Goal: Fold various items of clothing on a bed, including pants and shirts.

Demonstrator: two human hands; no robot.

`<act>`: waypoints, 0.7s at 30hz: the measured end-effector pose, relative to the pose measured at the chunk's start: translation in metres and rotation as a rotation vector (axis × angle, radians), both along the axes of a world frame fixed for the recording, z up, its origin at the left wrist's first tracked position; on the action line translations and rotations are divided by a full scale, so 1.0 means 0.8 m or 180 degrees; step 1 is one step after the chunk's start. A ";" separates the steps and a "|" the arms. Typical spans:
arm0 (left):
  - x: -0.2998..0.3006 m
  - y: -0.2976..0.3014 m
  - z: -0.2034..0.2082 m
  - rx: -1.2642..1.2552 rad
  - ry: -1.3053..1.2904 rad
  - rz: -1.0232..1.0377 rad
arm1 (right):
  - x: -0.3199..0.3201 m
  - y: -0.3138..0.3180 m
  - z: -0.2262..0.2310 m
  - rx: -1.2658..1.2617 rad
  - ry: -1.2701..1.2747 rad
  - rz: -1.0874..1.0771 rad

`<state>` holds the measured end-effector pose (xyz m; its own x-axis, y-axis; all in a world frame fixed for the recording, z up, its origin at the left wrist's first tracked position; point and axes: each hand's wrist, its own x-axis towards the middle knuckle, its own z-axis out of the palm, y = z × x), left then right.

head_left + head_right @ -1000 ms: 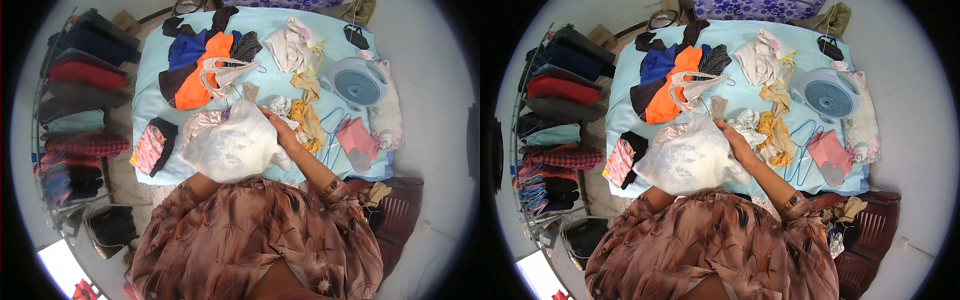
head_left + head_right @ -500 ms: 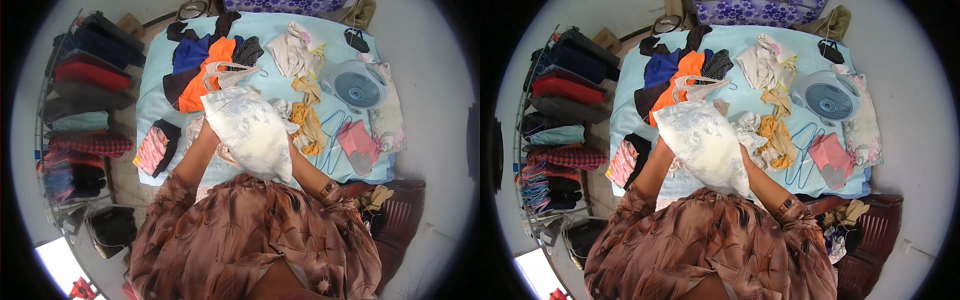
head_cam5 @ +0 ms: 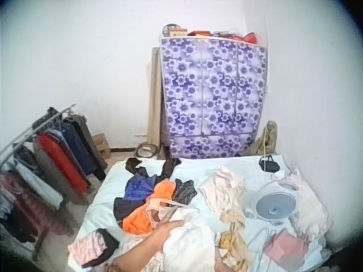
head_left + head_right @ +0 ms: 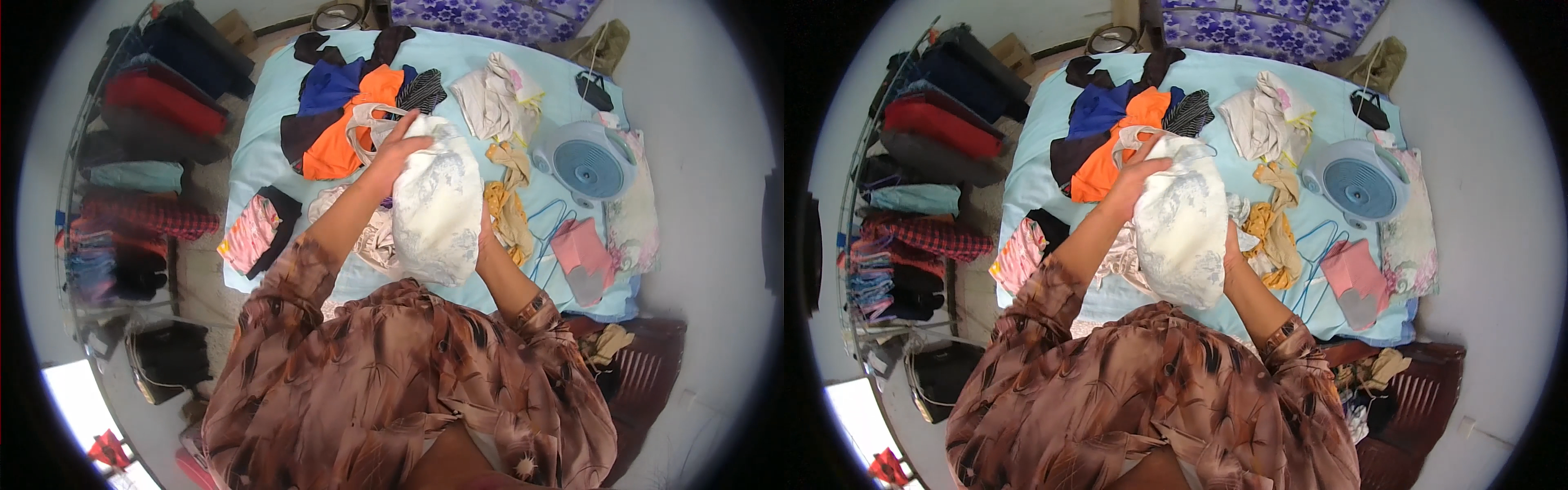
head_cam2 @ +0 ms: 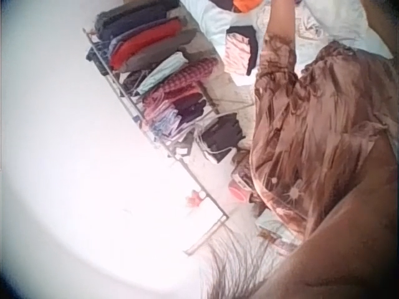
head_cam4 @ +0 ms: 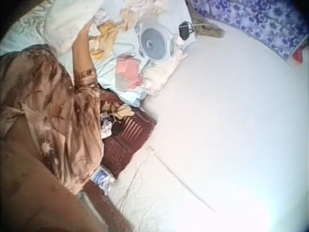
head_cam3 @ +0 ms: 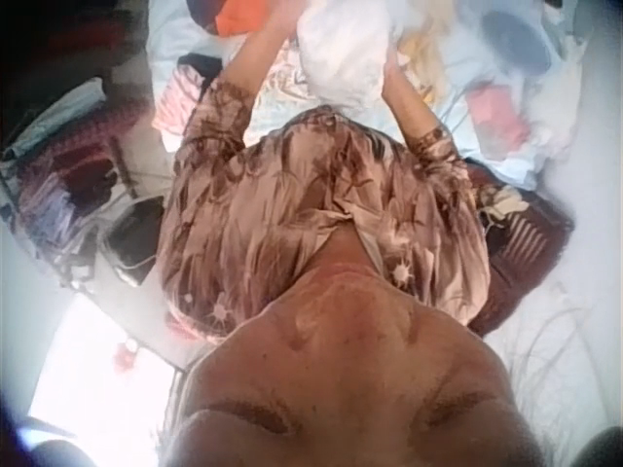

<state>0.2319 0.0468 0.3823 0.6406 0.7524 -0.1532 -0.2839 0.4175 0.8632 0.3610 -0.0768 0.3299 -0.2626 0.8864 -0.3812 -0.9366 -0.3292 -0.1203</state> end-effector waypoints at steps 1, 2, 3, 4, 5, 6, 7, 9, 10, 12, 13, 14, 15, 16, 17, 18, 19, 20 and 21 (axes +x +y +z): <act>0.011 0.005 0.006 0.1027 0.0718 0.0454 | 0.002 0.000 0.000 0.0022 0.0093 0.0005; 0.014 0.017 -0.005 0.1024 0.0694 0.0537 | 0.000 -0.001 0.003 0.0029 0.0057 0.0083; 0.017 0.032 -0.026 0.1212 0.0491 0.0633 | -0.002 -0.002 0.005 0.0059 -0.0005 -0.0055; 0.021 0.038 -0.028 0.1400 0.0282 0.0675 | 0.001 -0.003 0.006 0.0084 -0.0065 -0.0246; 0.020 0.039 -0.032 0.0959 0.0186 0.0897 | 0.003 -0.004 0.005 0.0087 -0.0099 -0.0218; 0.017 0.036 -0.037 0.0957 0.0157 0.0931 | 0.005 -0.004 0.003 0.0146 -0.0091 -0.0312; 0.012 0.031 -0.049 -0.0017 0.0026 0.0765 | 0.005 -0.004 0.002 0.0204 -0.0077 -0.0412; 0.000 0.013 -0.077 -0.1383 -0.0134 0.0250 | 0.001 -0.001 0.018 0.0222 -0.0140 -0.0464; -0.011 -0.006 -0.089 -0.1778 -0.0152 -0.0048 | -0.001 0.001 0.024 0.0235 -0.0163 -0.0506; -0.029 -0.045 -0.089 -0.2030 -0.0763 -0.0383 | 0.002 0.006 0.009 0.0244 -0.0184 -0.0606; -0.038 -0.059 -0.085 -0.2252 -0.1363 -0.0704 | 0.002 0.010 0.001 0.0257 -0.0181 -0.0695; -0.047 -0.068 -0.077 -0.2241 -0.1380 -0.0626 | 0.003 0.014 -0.009 0.0252 -0.0168 -0.0618; -0.052 -0.075 -0.066 -0.1888 -0.1296 -0.0572 | 0.007 0.016 -0.017 0.0197 -0.0701 -0.0781; -0.062 -0.079 -0.060 -0.1523 -0.1186 -0.0471 | 0.007 0.021 -0.025 0.0169 -0.1212 -0.0902; -0.077 -0.078 -0.066 -0.1471 -0.0785 -0.0665 | 0.006 0.027 -0.033 0.0323 -0.1318 -0.0883; -0.090 -0.078 -0.072 -0.1442 -0.0375 -0.0851 | 0.003 0.032 -0.038 0.0479 -0.1411 -0.0865; -0.098 -0.077 -0.067 -0.1294 -0.0170 -0.0878 | -0.009 0.034 -0.019 0.0464 -0.1348 -0.0622; -0.107 -0.079 -0.060 -0.1164 0.0040 -0.0919 | -0.019 0.032 0.001 0.0441 -0.1291 -0.0390; -0.116 -0.084 -0.052 -0.1175 0.0052 -0.0774 | -0.014 0.036 -0.007 0.0461 -0.1242 -0.0254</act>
